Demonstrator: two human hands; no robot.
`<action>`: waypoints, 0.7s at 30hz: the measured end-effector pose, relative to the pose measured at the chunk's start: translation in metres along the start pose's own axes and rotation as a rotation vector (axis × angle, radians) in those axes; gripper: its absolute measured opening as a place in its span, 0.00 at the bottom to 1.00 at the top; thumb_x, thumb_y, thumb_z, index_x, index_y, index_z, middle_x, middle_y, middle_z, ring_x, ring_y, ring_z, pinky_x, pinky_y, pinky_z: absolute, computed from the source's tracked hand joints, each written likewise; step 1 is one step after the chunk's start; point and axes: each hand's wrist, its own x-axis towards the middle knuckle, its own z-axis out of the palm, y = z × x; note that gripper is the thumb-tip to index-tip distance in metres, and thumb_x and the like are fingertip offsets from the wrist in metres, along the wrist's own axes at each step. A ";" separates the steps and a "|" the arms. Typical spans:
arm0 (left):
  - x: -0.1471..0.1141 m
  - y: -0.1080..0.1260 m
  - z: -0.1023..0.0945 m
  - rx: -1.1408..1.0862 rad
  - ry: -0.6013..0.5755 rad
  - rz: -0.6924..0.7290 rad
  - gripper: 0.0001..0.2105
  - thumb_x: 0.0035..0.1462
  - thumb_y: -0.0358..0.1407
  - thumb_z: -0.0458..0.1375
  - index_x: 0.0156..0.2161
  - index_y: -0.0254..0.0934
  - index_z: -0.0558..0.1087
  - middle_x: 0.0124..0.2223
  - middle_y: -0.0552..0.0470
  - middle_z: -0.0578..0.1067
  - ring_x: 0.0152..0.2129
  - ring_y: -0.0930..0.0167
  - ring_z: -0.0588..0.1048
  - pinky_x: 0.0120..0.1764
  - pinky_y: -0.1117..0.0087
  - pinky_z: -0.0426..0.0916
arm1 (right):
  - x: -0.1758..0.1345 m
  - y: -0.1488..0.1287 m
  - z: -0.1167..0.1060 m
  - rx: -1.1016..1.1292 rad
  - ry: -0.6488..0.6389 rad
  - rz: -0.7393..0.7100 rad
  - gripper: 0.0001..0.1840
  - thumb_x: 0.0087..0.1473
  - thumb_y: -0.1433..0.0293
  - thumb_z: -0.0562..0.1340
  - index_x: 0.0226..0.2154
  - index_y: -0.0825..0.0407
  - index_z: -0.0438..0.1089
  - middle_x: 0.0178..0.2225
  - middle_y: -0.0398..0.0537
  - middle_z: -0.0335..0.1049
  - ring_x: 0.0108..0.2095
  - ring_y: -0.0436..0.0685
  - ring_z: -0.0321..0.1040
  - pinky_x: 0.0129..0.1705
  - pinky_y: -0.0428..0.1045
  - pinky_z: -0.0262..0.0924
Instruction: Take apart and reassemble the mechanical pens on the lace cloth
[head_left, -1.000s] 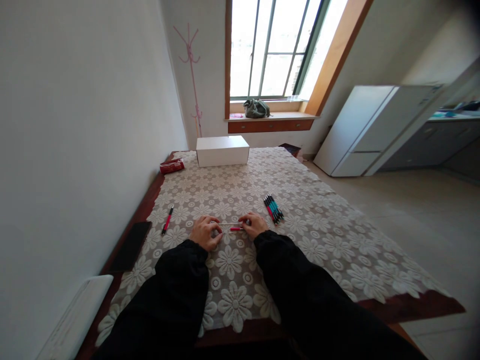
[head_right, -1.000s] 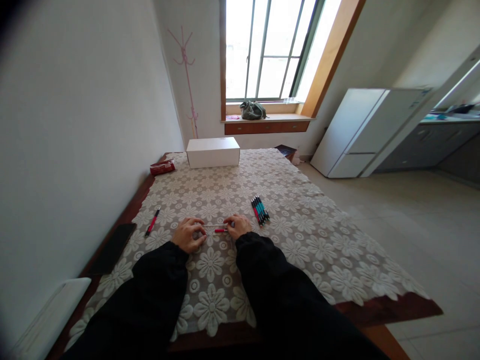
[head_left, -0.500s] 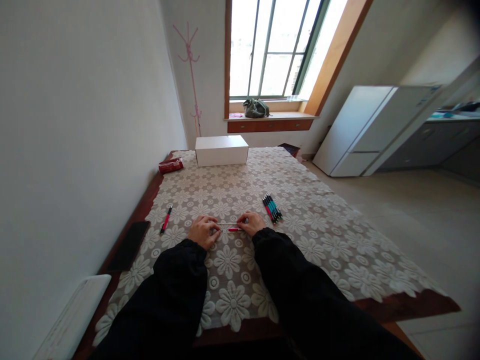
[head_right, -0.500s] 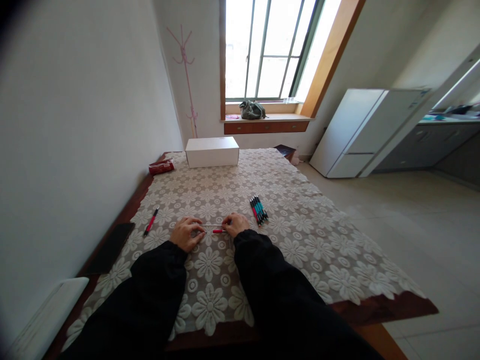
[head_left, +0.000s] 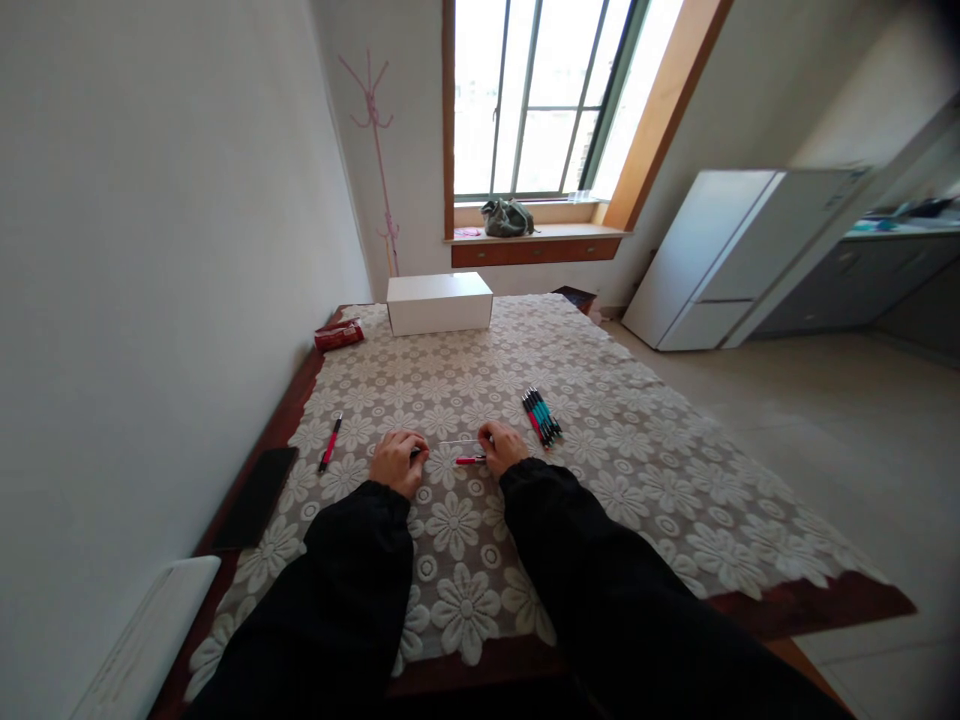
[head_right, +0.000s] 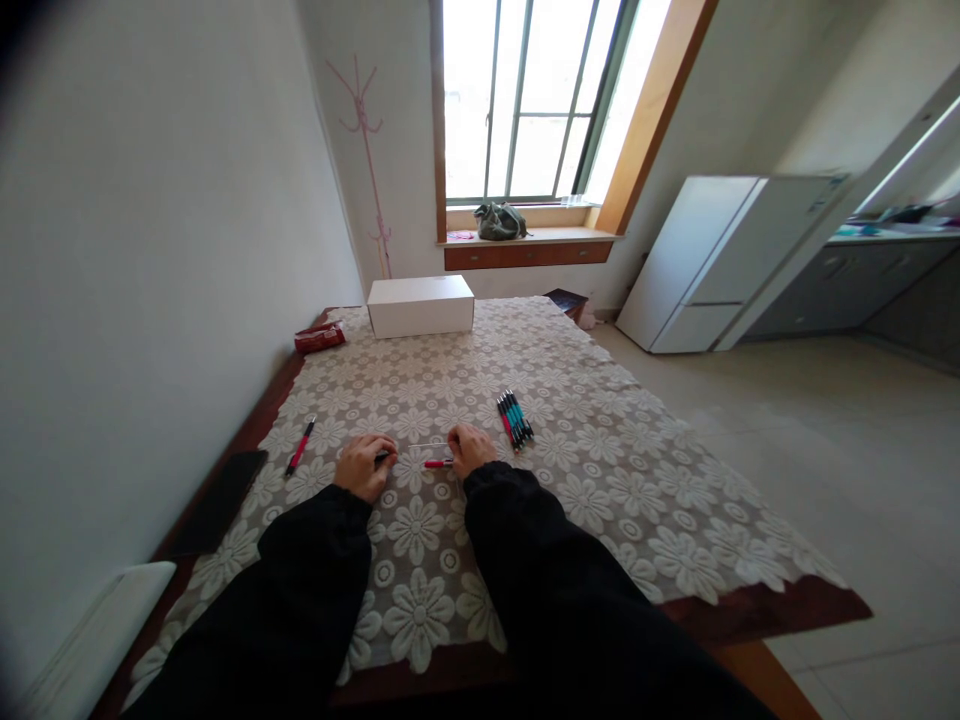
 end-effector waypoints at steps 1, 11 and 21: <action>0.000 0.001 0.000 -0.002 0.002 0.002 0.03 0.54 0.33 0.57 0.33 0.41 0.74 0.43 0.50 0.76 0.46 0.63 0.69 0.49 0.60 0.63 | 0.000 0.000 0.000 0.002 -0.002 -0.006 0.05 0.53 0.76 0.57 0.31 0.51 0.67 0.34 0.47 0.71 0.39 0.55 0.64 0.43 0.48 0.54; 0.000 -0.001 0.001 -0.007 -0.004 -0.009 0.03 0.54 0.33 0.57 0.33 0.41 0.74 0.44 0.50 0.76 0.47 0.63 0.69 0.49 0.60 0.63 | -0.002 -0.005 -0.003 -0.012 -0.041 -0.030 0.05 0.51 0.76 0.57 0.30 0.50 0.66 0.35 0.46 0.71 0.40 0.55 0.64 0.44 0.49 0.53; 0.000 -0.002 0.002 0.004 -0.009 -0.005 0.03 0.54 0.33 0.57 0.33 0.41 0.74 0.44 0.50 0.76 0.47 0.63 0.69 0.49 0.60 0.63 | -0.003 -0.006 -0.004 -0.021 -0.056 -0.022 0.05 0.52 0.76 0.58 0.30 0.50 0.67 0.35 0.47 0.71 0.39 0.55 0.65 0.44 0.49 0.52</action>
